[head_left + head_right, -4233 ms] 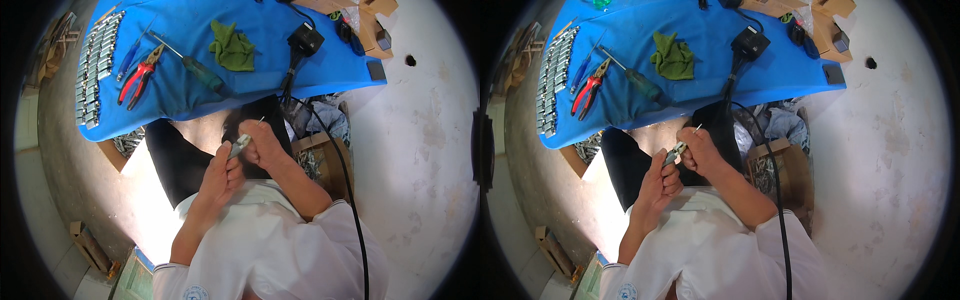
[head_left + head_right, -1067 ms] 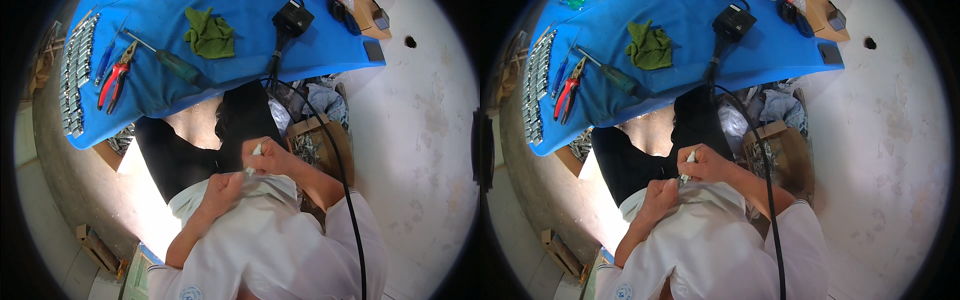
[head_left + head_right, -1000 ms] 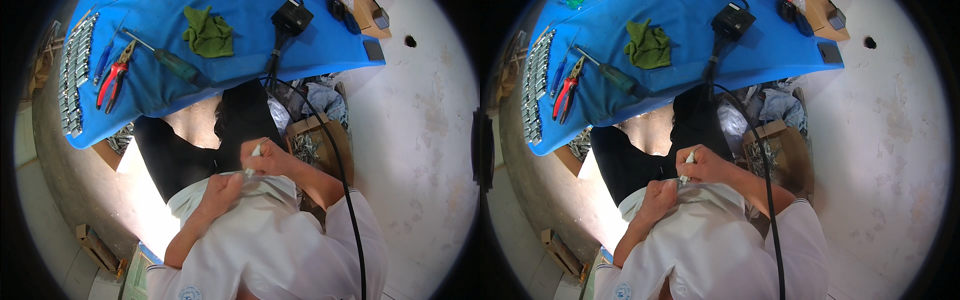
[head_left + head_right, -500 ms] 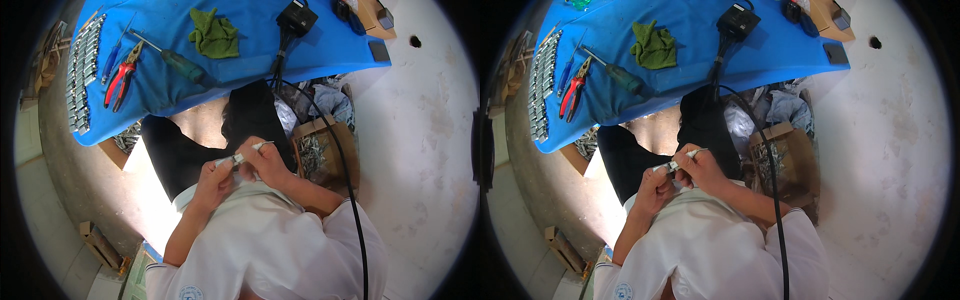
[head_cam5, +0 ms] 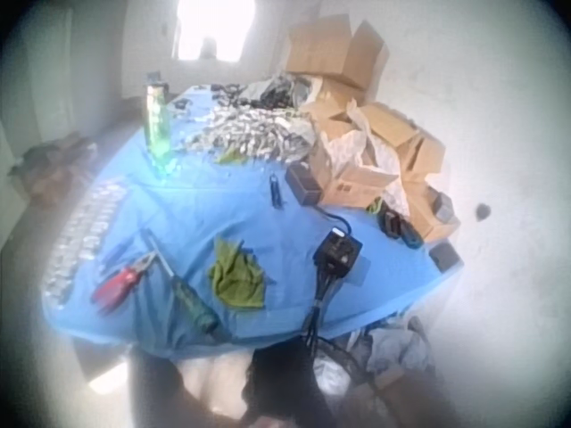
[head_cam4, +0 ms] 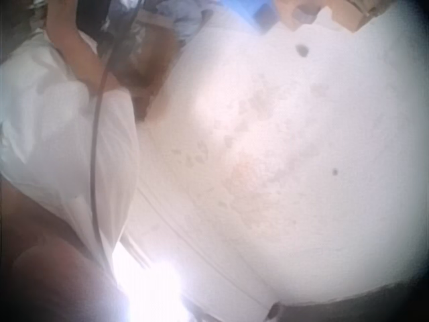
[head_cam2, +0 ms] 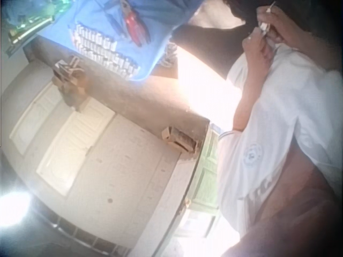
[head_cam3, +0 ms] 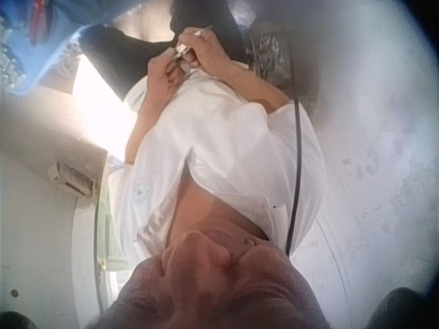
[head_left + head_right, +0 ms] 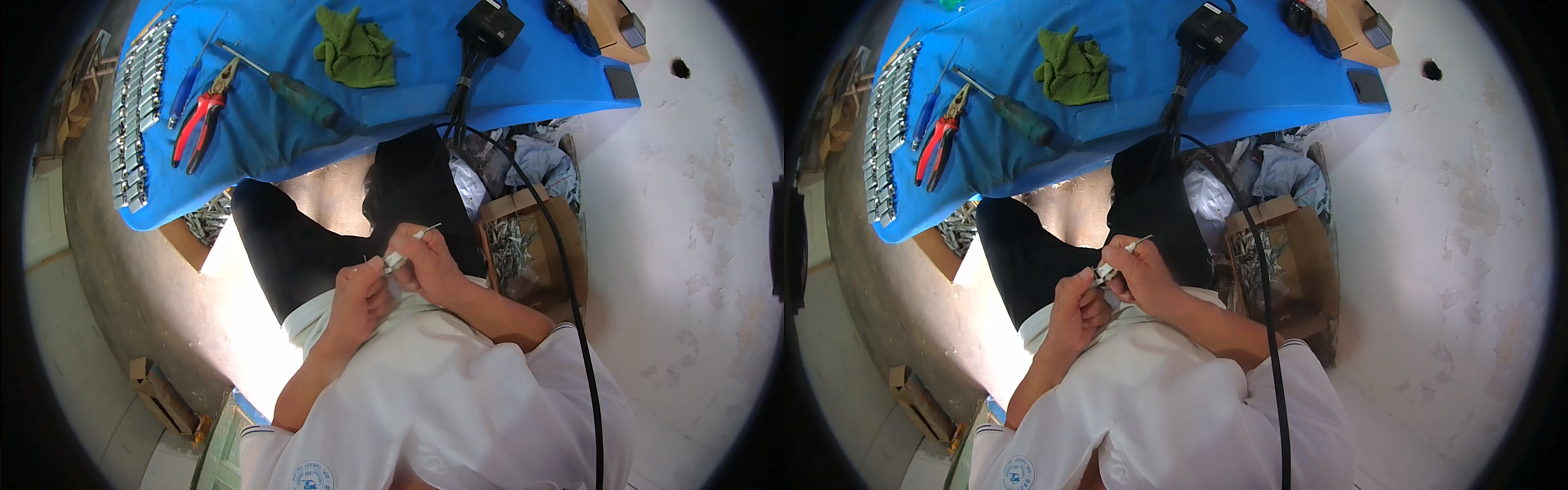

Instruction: The person sits on the floor and uses a soldering iron to work on small electronic components held in their hands. They repeatedly apply the hot iron to the components, then set the tool down on a blue mat. The person also handles a small white plastic piece and places it into a cardboard box.

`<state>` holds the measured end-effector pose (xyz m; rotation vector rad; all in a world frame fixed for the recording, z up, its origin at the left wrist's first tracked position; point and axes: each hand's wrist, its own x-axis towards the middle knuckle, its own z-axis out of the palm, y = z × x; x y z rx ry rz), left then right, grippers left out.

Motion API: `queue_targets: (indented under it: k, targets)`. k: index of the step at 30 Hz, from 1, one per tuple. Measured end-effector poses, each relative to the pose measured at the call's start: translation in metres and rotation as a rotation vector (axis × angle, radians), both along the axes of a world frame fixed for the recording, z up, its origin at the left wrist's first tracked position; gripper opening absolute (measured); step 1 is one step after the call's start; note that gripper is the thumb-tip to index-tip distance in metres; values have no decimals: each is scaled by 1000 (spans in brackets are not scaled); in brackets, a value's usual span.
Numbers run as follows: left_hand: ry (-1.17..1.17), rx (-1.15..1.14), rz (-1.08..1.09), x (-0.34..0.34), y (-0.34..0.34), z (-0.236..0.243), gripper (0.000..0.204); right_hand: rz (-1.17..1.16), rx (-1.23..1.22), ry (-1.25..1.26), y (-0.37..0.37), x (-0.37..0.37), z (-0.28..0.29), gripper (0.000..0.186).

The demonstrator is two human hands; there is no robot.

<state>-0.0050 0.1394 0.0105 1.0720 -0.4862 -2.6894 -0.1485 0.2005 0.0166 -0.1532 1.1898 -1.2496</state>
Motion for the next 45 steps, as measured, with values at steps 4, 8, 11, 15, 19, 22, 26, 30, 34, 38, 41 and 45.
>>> queue_targets:
  k: [4, 8, 11, 15, 19, 22, 26, 30, 34, 38, 41, 45]
  targets:
    - [-7, -50, -40, 2, 4, 0, 49, 1, -34, 29, 5, 4, -17, 23]
    - [2, -74, -62, 1, 4, 7, 50, -7, -58, -15, 7, 7, -25, 22]
    - [-10, -72, -77, 1, 5, 7, 50, -19, 27, -325, 5, 0, -11, 22]
    - [-9, -87, -116, 2, 5, 8, 50, -16, 59, -311, 3, 1, -3, 23]
    - [28, -118, -164, 4, 8, 3, 49, -9, 60, -426, 9, 2, -15, 24]
    - [47, -130, -171, 3, 7, 6, 49, -35, 87, -466, 8, 6, -13, 26]
    - [70, -103, -160, 4, 5, 1, 49, -43, 74, -440, 8, 5, -13, 26]
    - [98, 58, -111, 2, 2, -4, 49, -133, 113, -307, 5, 9, -3, 24]
    - [83, 48, -141, 2, 4, -6, 48, -139, 16, -199, 13, 7, -12, 23]
    - [57, -2, -202, 5, 9, -6, 48, -112, 9, -179, 17, 4, -15, 23]
    - [49, -32, -233, 6, 10, -4, 50, -78, 91, -182, 19, 6, -10, 23]
    - [44, -125, -327, 10, 11, 0, 52, -38, 79, -315, 27, 3, -14, 23]
